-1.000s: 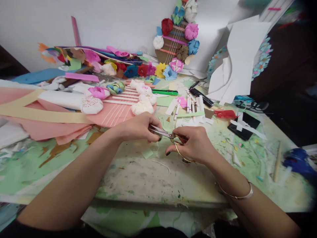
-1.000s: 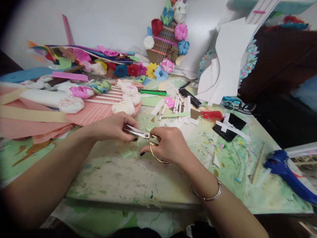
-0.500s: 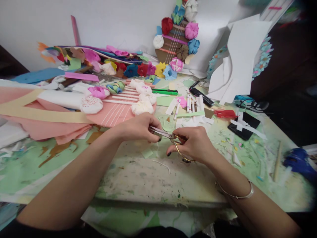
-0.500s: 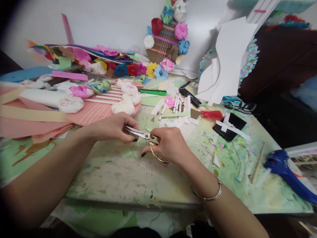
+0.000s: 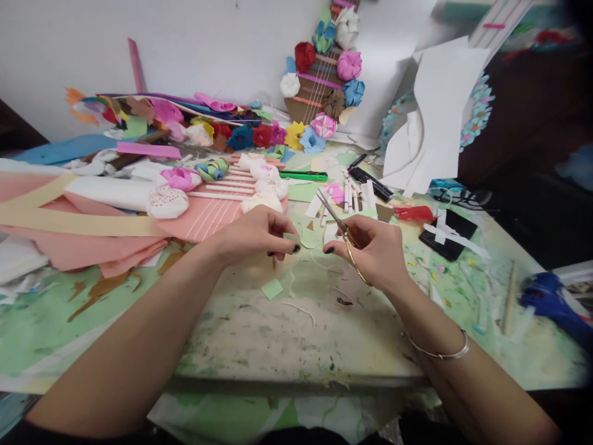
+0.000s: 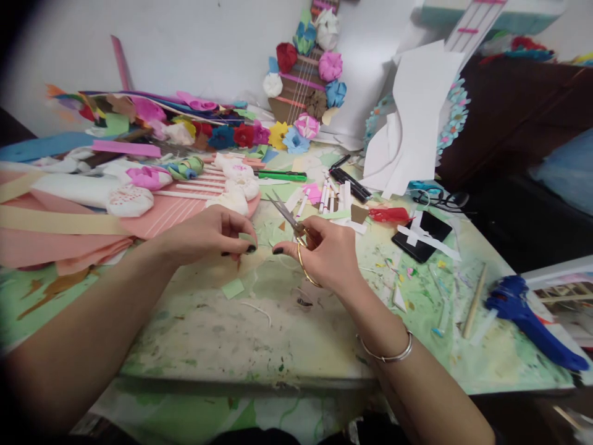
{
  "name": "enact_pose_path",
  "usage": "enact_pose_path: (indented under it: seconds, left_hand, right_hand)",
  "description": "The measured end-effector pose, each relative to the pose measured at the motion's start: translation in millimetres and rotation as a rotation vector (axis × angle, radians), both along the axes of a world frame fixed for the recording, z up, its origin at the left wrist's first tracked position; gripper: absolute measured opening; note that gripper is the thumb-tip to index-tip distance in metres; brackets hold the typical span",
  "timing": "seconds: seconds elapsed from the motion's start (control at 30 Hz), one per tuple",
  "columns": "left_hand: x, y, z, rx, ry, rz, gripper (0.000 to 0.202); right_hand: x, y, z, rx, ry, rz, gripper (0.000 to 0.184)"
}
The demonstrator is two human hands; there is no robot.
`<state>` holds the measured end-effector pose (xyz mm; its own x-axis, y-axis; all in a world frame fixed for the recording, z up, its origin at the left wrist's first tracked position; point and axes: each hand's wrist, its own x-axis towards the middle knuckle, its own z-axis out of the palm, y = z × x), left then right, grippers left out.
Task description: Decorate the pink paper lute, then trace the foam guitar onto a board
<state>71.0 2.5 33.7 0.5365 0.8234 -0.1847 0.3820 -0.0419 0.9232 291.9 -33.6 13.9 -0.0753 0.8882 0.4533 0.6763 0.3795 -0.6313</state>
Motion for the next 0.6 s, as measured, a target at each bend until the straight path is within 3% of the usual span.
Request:
enact_pose_path:
  seconds: [0.1,0.33,0.5,0.6]
  left_hand:
    - [-0.2,0.2,-0.6,-0.021,-0.037,0.02,0.005]
    - [0.3,3.5,-0.9,-0.164,-0.276,0.204,0.011]
    - [2.8,2.6,-3.9,-0.202,-0.366,0.252,0.014]
    - [8.5,-1.0,-7.3,-0.141,-0.413,0.282,0.015]
  right_hand:
    - [-0.4,2.2,-0.9,-0.046,-0.102,-0.01,0.041]
    - [17.2,20.8,-7.8,-0.251,-0.398,-0.326,0.037]
    - [33.7,32.5,-12.2,-0.27,-0.616,-0.369,0.038]
    - [38.1,33.5,-7.8,-0.263,-0.645,-0.392,0.031]
